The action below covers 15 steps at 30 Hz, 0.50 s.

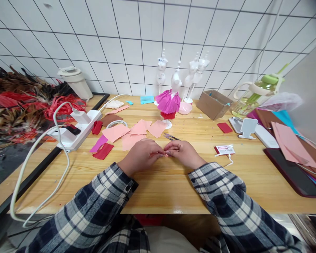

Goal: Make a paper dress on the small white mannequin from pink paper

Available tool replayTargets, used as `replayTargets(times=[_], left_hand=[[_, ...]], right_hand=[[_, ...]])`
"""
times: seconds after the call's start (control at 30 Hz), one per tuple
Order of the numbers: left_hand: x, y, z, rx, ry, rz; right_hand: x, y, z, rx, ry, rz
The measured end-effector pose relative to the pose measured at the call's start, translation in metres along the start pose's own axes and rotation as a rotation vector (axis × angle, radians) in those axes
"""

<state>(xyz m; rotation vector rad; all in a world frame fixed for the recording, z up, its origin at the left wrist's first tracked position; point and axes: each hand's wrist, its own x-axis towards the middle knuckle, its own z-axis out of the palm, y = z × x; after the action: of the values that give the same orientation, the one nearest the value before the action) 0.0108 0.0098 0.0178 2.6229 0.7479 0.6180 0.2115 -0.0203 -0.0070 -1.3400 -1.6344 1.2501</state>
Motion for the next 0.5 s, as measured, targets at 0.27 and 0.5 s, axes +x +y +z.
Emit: replayTargets(times=[0.27, 0.5], left_hand=[[0.001, 0.003, -0.002, 0.256, -0.157, -0.020], [0.002, 0.010, 0.003, 0.331, -0.186, -0.060]], right_hand=[[-0.006, -0.009, 0.003, -0.865, 0.159, -0.307], [-0.011, -0.015, 0.010, -0.993, 0.187, -0.351]])
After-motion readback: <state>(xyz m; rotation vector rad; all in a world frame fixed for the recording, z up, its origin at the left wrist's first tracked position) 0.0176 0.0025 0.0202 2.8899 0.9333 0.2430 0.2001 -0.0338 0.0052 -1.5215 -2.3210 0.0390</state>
